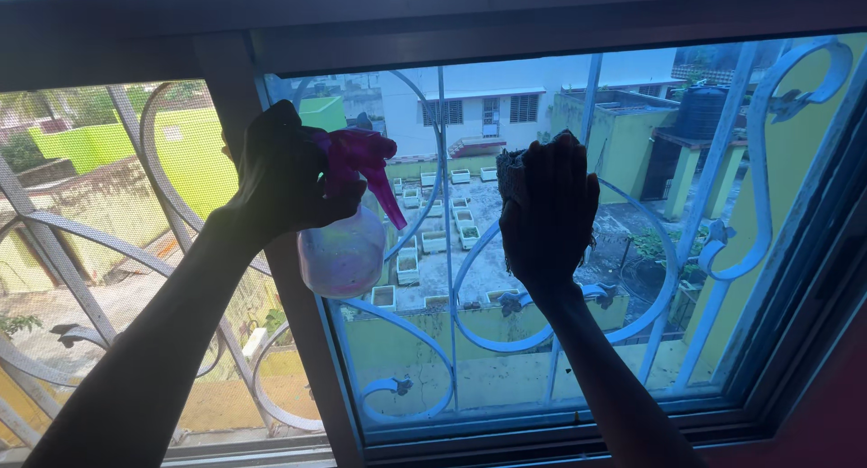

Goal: The person cleans a window with a decorative metal grille by repeatedly spraying a cleaning solution and wiping the glass with a cloth. They work methodically across different sections of the window, including the frame and grille, from an indoor viewpoint.

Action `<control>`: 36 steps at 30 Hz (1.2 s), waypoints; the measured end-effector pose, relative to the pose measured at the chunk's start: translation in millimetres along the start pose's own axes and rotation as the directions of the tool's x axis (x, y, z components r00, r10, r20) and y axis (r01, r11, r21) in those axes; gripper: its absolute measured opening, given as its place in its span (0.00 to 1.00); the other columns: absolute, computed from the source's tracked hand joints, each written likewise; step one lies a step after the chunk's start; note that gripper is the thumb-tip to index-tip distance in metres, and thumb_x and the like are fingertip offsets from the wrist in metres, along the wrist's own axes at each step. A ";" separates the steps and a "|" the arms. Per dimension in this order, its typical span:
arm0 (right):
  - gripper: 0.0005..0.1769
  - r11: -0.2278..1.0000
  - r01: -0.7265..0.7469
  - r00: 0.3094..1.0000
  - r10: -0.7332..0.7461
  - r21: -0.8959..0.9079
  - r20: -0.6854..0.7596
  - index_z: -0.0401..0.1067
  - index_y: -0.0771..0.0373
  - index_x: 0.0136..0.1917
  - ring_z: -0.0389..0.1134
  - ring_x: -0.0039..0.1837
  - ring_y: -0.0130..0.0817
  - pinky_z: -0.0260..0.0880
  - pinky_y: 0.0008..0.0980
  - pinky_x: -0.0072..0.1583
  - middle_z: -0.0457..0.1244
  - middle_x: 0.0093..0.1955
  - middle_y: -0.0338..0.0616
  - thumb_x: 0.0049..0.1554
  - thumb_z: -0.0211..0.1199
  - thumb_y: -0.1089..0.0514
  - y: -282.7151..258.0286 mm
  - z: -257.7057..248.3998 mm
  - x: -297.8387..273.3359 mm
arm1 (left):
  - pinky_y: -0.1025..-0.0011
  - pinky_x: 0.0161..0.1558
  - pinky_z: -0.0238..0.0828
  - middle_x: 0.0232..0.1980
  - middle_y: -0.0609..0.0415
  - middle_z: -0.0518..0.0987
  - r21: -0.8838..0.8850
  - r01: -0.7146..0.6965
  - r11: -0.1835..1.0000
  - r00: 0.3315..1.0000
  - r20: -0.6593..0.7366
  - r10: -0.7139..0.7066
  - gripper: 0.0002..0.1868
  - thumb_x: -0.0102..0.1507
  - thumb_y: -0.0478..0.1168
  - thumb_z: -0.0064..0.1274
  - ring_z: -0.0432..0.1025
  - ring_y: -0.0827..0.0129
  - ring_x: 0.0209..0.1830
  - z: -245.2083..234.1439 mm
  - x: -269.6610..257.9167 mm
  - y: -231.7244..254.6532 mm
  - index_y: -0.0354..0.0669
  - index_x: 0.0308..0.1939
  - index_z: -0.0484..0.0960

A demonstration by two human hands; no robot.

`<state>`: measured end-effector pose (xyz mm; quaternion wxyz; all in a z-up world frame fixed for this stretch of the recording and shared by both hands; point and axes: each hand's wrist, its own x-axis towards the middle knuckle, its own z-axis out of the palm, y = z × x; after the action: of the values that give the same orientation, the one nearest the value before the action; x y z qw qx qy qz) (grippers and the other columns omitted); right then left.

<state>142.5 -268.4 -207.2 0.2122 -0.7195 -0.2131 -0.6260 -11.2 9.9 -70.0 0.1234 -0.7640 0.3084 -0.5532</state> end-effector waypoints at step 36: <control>0.39 0.996 0.056 0.989 -0.045 0.075 -0.140 0.54 0.60 0.83 0.44 0.87 0.54 0.38 0.57 0.83 0.46 0.86 0.57 0.59 0.53 0.60 -2.1 4.5 -1.0 | 0.57 0.47 0.71 0.37 0.50 0.82 -0.157 0.169 0.973 0.931 0.350 -0.106 0.14 0.63 0.50 0.62 0.76 0.58 0.37 -21.5 31.8 1.4 0.43 0.38 0.81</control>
<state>144.8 -264.1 -208.6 0.2387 -0.6599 -0.2408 -0.6704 -25.2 -7.2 -38.6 0.0643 -0.8756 0.2779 -0.3899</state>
